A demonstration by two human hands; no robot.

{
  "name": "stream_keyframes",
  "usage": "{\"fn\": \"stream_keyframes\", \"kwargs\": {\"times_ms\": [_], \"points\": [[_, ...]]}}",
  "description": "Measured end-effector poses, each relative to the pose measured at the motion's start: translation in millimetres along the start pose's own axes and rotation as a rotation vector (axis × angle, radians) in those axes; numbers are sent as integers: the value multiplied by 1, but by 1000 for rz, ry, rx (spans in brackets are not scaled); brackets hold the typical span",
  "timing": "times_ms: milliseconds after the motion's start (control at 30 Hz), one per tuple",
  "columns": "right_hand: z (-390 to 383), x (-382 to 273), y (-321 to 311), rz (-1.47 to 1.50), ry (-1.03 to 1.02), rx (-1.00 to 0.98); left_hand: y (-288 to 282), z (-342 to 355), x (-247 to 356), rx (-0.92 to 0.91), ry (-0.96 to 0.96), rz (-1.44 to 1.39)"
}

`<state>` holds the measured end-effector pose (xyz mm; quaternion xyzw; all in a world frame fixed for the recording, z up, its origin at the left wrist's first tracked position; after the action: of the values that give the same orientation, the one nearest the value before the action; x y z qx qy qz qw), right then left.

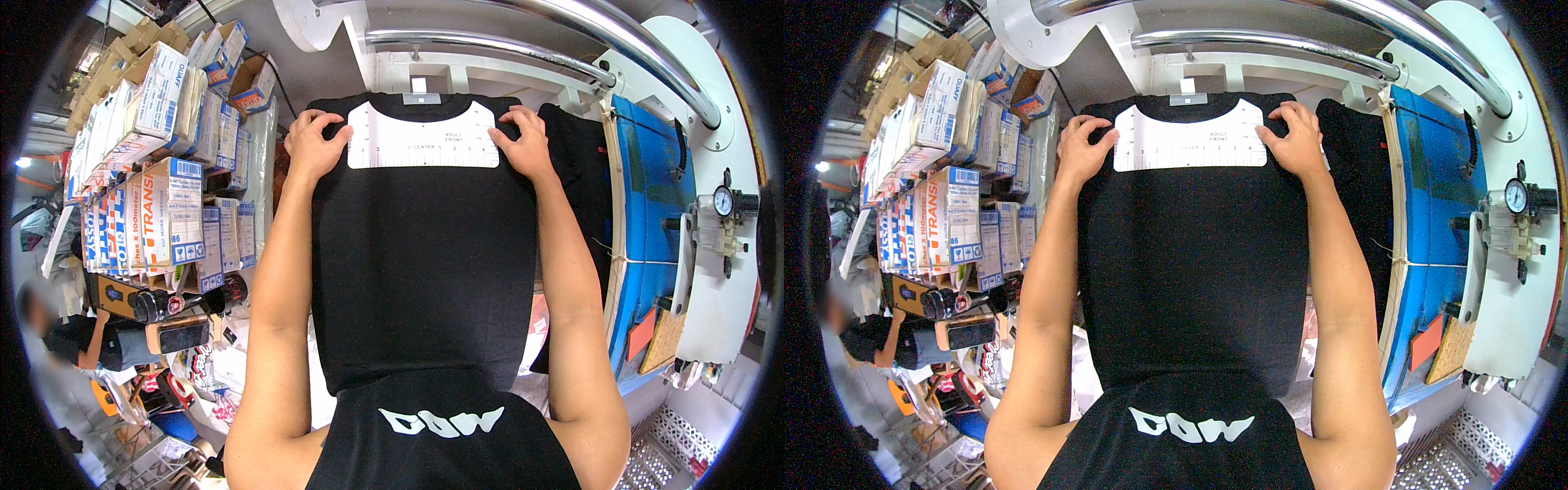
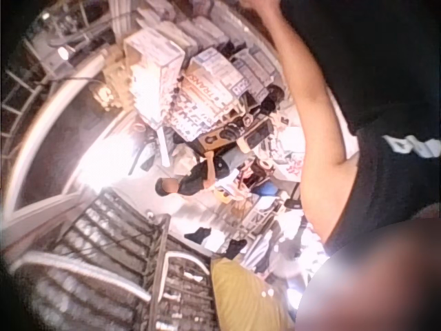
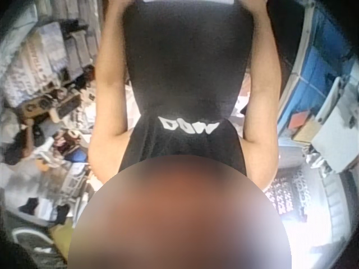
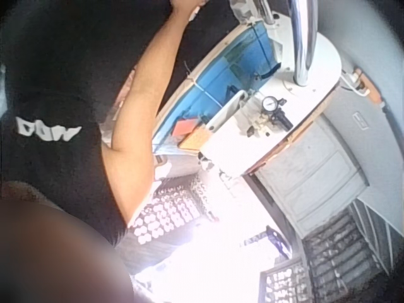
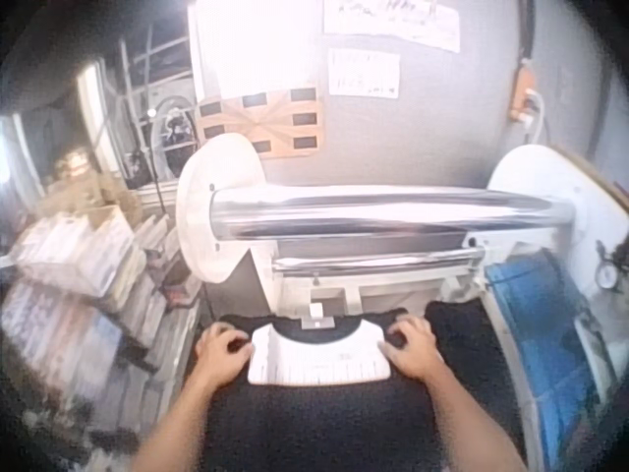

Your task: The person places transfer sheets on black t-shirts, aligns them, and uses a heat press to apply the designs. They handle multiple shirts, flip them to check the printed side, and stack finished shirts on a table.

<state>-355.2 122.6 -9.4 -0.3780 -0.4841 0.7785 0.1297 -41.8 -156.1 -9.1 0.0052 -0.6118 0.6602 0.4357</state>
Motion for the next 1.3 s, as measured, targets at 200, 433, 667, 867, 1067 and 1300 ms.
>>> {"fn": "stream_keyframes", "kwargs": {"times_ms": [200, 433, 667, 867, 1067, 1300], "points": [[-1, -3, -1, -3, 2, 5, 2, -4, 1, 33, 20, 27], [-2, -3, -1, -17, 11, 9, 1, -4, -1, 40, 37, 9], [0, 2, 1, 42, -11, 27, 1, 0, -2, 21, 27, 8], [7, -7, -5, -46, 36, -54, -5, 11, 12, -106, -71, 167], [7, 1, -30, -38, 90, 284, -14, 32, -32, 181, -72, -121], [-101, 43, -43, 524, 1163, -280, -10, -105, -118, -361, -1065, -902]]}}
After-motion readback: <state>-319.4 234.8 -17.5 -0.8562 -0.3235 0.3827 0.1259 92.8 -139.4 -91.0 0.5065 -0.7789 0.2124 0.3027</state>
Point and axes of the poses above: each hand's wrist, its own z-axis towards the middle knuckle, its own y-axis out of the palm, x = y × z, the point moved 1 cm from there along z, towards the middle knuckle, and after that the axes turned 9 degrees about x, right-handed, at the moved point
